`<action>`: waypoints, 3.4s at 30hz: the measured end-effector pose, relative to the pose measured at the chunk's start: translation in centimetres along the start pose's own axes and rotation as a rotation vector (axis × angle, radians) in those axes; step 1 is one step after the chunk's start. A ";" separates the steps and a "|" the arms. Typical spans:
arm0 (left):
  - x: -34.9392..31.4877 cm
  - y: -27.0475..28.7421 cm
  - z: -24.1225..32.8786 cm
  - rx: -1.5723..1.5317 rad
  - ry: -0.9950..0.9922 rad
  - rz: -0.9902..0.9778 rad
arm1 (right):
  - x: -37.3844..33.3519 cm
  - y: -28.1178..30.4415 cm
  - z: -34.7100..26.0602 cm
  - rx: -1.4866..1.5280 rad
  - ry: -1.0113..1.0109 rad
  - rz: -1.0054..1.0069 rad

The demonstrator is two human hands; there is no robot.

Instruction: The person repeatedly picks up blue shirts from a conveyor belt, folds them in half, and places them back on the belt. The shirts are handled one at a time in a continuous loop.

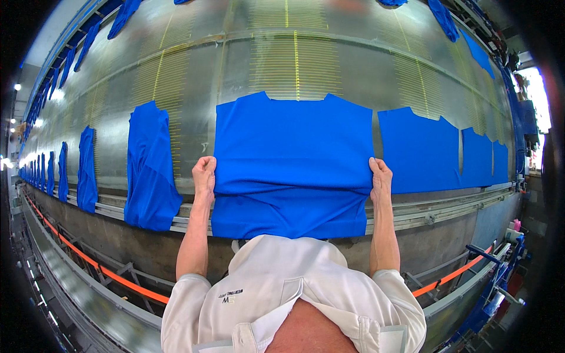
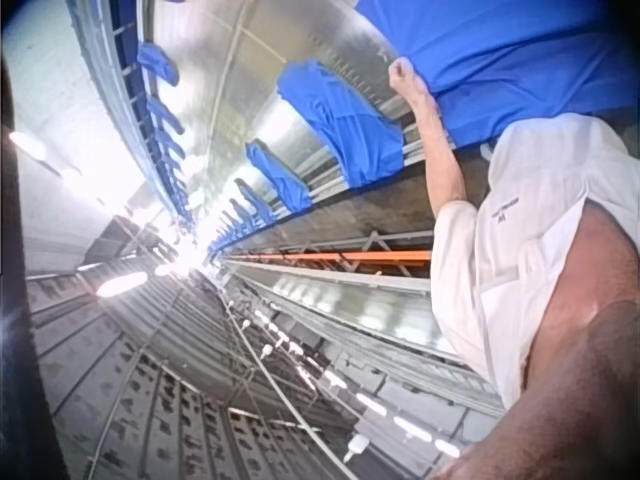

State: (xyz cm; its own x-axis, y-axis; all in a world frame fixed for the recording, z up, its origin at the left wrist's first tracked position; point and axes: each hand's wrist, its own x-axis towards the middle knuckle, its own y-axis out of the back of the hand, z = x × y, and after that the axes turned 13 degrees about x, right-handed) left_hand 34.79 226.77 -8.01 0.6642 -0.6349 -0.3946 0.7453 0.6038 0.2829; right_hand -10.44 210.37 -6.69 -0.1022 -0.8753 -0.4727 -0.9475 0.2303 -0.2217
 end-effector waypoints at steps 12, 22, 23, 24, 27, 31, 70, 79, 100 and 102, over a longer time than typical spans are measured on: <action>0.1 0.3 0.0 0.024 0.049 0.003 | 0.5 0.7 -0.1 -0.020 -0.011 -0.007; 0.1 0.4 -0.1 0.005 0.055 -0.011 | 0.4 0.5 -0.5 -0.049 -0.032 -0.022; 0.0 0.3 -0.1 0.011 0.043 -0.006 | 0.4 0.4 -0.6 -0.050 -0.034 -0.022; 0.0 0.3 0.0 0.016 0.031 0.000 | 0.3 0.3 -0.7 -0.049 -0.037 -0.021; 0.3 0.4 -0.5 -0.006 0.046 -0.008 | 0.1 -0.1 -1.0 -0.046 -0.047 -0.014; 0.2 0.3 -1.0 0.052 -0.048 0.017 | 0.3 0.3 -0.6 -0.072 -0.018 -0.009; 11.0 -4.6 7.5 0.997 -0.611 0.306 | -1.6 -0.1 -0.7 -0.881 0.607 0.287; 12.2 -5.2 7.7 1.031 -0.486 0.440 | -1.6 -0.3 -0.8 -0.865 0.597 0.280; 11.6 -4.7 8.7 0.884 -0.607 0.453 | -2.8 -3.1 -4.1 -0.910 0.606 0.376; 10.3 -5.2 8.3 0.917 -0.756 0.460 | -2.3 -4.7 -4.3 -1.012 0.863 0.120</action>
State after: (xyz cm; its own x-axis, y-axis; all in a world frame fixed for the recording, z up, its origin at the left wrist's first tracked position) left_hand 38.25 213.11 -6.27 0.5135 -0.7541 0.4095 0.0048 0.4797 0.8774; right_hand -7.05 209.44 -0.91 -0.0019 -0.9455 0.3256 -0.6871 0.2378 0.6866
